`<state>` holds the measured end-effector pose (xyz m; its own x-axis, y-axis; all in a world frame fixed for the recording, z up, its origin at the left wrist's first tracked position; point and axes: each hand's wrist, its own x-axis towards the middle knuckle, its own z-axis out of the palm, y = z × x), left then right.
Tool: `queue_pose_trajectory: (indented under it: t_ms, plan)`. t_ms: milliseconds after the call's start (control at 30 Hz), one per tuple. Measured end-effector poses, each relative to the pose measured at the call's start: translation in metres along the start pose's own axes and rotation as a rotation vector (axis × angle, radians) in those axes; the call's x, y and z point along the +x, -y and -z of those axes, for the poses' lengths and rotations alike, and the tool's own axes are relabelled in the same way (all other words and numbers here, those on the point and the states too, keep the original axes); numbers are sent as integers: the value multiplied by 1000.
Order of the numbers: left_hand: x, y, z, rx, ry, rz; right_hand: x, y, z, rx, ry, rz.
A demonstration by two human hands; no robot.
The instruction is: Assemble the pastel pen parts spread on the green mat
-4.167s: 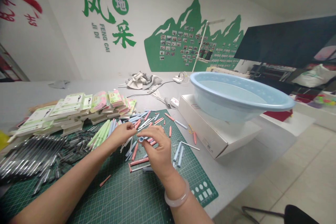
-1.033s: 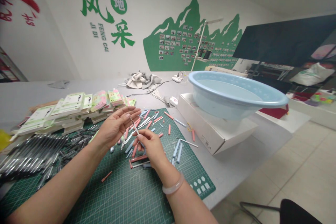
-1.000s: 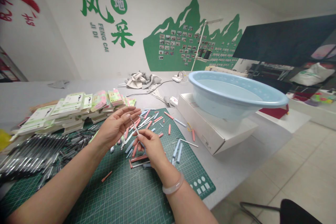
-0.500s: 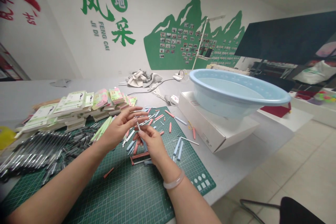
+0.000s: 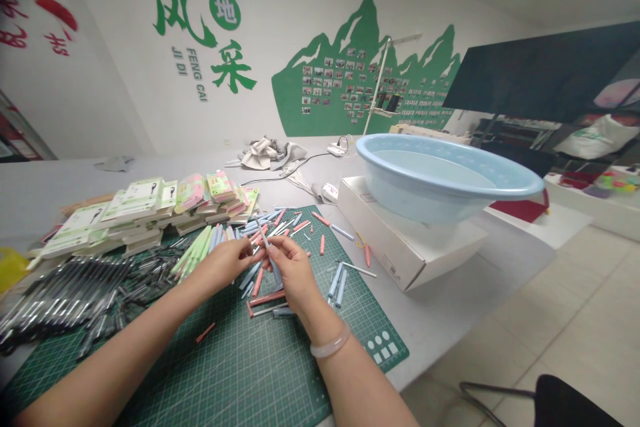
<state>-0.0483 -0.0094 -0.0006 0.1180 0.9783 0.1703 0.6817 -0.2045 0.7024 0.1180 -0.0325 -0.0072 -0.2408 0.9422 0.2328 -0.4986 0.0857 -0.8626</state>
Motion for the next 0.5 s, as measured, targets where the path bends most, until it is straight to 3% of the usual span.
queue_pose_trajectory:
  t_ms: [100, 267, 367, 500]
  plan:
    - [-7, 11, -16, 204, 32, 38, 0, 0, 1, 32, 1, -3]
    - [-4, 10, -20, 198, -14, 46, 0, 2, 1, 55, -12, -11]
    - [6, -4, 0, -115, -47, 71, 0, 2, 1, 53, -18, -6]
    - [20, -29, 34, -886, -68, 77, 1, 0, 1, 48, -26, 3]
